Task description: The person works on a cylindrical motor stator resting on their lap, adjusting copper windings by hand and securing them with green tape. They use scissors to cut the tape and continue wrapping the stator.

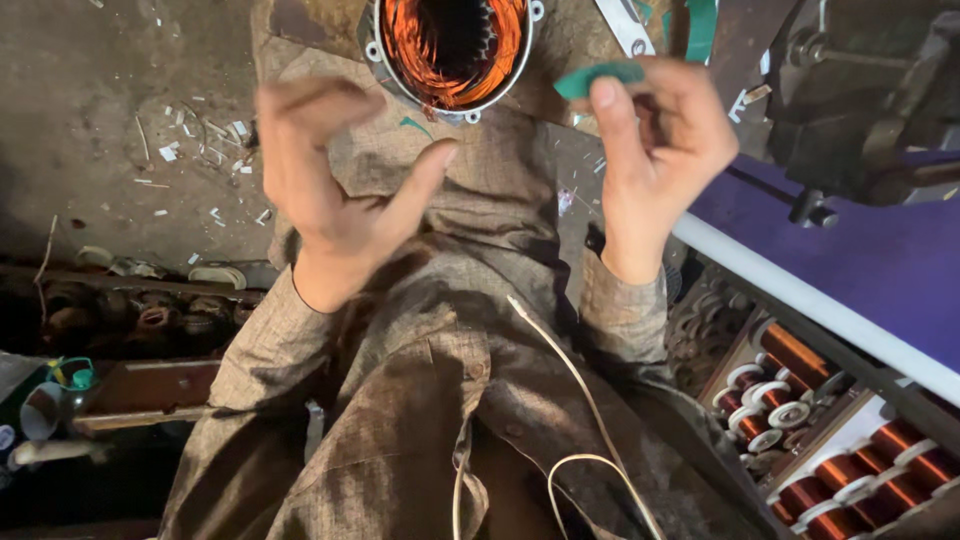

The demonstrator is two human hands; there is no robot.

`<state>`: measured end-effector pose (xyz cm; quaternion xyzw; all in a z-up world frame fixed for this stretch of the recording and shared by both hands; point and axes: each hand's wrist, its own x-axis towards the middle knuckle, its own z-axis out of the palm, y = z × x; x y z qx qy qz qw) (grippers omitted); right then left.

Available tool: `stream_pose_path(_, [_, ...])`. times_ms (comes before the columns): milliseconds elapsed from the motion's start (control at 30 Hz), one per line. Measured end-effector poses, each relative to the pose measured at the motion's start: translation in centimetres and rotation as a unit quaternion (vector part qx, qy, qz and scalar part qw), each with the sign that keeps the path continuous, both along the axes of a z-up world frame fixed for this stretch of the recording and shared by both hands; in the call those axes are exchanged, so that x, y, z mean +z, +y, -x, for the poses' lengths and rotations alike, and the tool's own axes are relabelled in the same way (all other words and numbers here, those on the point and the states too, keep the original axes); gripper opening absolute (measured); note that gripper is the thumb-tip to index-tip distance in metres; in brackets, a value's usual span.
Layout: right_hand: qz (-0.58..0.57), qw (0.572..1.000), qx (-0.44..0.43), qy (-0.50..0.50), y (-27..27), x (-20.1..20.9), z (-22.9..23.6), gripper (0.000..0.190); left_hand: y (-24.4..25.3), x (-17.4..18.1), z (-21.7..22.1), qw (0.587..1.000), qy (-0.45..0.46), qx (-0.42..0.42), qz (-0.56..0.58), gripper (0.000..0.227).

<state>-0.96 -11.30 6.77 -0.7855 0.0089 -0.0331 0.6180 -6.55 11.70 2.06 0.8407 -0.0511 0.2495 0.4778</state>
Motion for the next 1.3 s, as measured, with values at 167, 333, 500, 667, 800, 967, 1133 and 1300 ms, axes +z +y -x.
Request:
stream_pose_path(167, [0.066, 0.997, 0.024, -0.031, 0.8, 0.2, -1.3, 0.014, -0.2, -0.8, -0.5, 0.997, 0.067, 0.005, -0.03, 0.101])
stream_pose_path(333, [0.097, 0.988, 0.088, -0.083, 1.2, 0.9, -2.3, 0.023, -0.2, -1.3, -1.6, 0.991, 0.119, -0.025, -0.047, 0.098])
stream_pose_path(500, [0.088, 0.986, 0.111, -0.082, 0.3, 0.8, -2.6, 0.028, 0.3, -0.6, -2.6, 0.99, 0.12, -0.065, -0.033, 0.096])
stream_pose_path(667, [-0.057, 0.996, 0.068, -0.01, -0.7, -1.6, -2.7, 0.029, 0.4, -0.5, -2.9, 0.99, 0.063, -0.077, 0.096, 0.087])
stream_pose_path(800, [-0.183, 0.976, 0.086, 0.083, -2.0, -3.2, -2.1, 0.02, -0.1, -1.4, -1.9, 0.977, 0.008, 0.037, 0.208, 0.049])
stream_pose_path(967, [-0.254, 0.954, 0.118, 0.109, -1.9, -4.4, 0.0, 0.019, -3.1, -2.5, 0.5, 0.975, 0.015, 0.081, 0.206, 0.019])
stream_pose_path(1133, [-0.259, 0.952, 0.131, 0.1, -1.2, -4.4, 1.1, 0.018, -4.5, -0.7, 2.5, 0.956, 0.19, -0.07, 0.213, 0.033])
stream_pose_path(1300, [-0.168, 0.971, 0.156, 0.061, -0.3, -2.9, 1.2, 0.019, -4.6, 0.0, 2.3, 0.859, 0.276, -0.144, 0.407, 0.025])
